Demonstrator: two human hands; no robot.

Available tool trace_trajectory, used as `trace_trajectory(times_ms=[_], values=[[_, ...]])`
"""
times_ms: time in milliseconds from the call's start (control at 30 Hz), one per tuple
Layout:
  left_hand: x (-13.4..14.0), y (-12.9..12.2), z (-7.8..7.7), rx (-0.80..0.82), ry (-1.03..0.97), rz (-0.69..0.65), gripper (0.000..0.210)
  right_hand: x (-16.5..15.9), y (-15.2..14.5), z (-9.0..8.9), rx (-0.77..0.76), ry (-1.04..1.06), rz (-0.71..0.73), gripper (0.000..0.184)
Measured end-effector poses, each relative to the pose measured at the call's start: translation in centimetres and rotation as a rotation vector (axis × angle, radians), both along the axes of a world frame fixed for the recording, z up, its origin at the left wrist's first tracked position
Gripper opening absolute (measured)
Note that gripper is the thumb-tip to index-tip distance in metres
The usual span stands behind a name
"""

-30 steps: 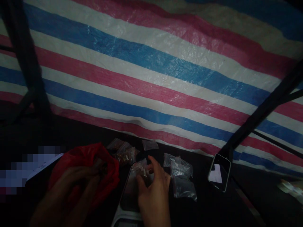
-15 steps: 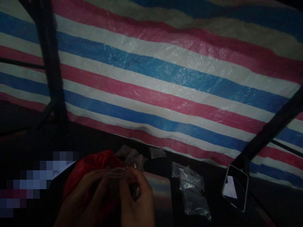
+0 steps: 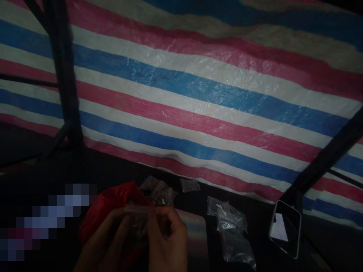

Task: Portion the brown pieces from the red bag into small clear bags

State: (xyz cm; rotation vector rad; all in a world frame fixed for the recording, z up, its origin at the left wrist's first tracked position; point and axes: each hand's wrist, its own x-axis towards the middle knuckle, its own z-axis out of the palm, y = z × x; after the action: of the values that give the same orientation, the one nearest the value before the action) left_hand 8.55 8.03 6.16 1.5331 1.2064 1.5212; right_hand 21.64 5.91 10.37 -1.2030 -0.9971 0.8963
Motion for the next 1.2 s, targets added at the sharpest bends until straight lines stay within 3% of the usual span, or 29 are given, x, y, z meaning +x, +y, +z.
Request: trace_trajectory(times_ms=[200, 433, 600, 767, 967, 1200], values=[[0.4, 0.0, 0.6, -0.005, 0.013, 0.06, 0.049, 0.3, 0.3, -0.5, 0.014, 0.105, 0.051, 0.049], [0.9, 0.0, 1.0, 0.011, -0.022, 0.028, 0.049, 0.5, 0.0, -0.6, 0.101, -0.001, -0.075, 0.047], [0.8, 0.0, 0.4, 0.034, -0.03, 0.018, 0.044, 0.3, 0.2, -0.9, 0.062, -0.097, -0.026, 0.043], [1.0, 0.0, -0.3, -0.001, 0.003, -0.054, 0.036, 0.0, 0.3, -0.8, 0.1, -0.066, -0.091, 0.032], [0.9, 0.1, -0.3, 0.006, -0.007, -0.076, 0.037, -0.1, 0.5, -1.2, 0.068, -0.116, -0.024, 0.026], [0.9, -0.1, -0.8, -0.104, -0.069, -0.173, 0.034, -0.2, 0.6, -2.0, 0.089, -0.075, -0.071, 0.028]])
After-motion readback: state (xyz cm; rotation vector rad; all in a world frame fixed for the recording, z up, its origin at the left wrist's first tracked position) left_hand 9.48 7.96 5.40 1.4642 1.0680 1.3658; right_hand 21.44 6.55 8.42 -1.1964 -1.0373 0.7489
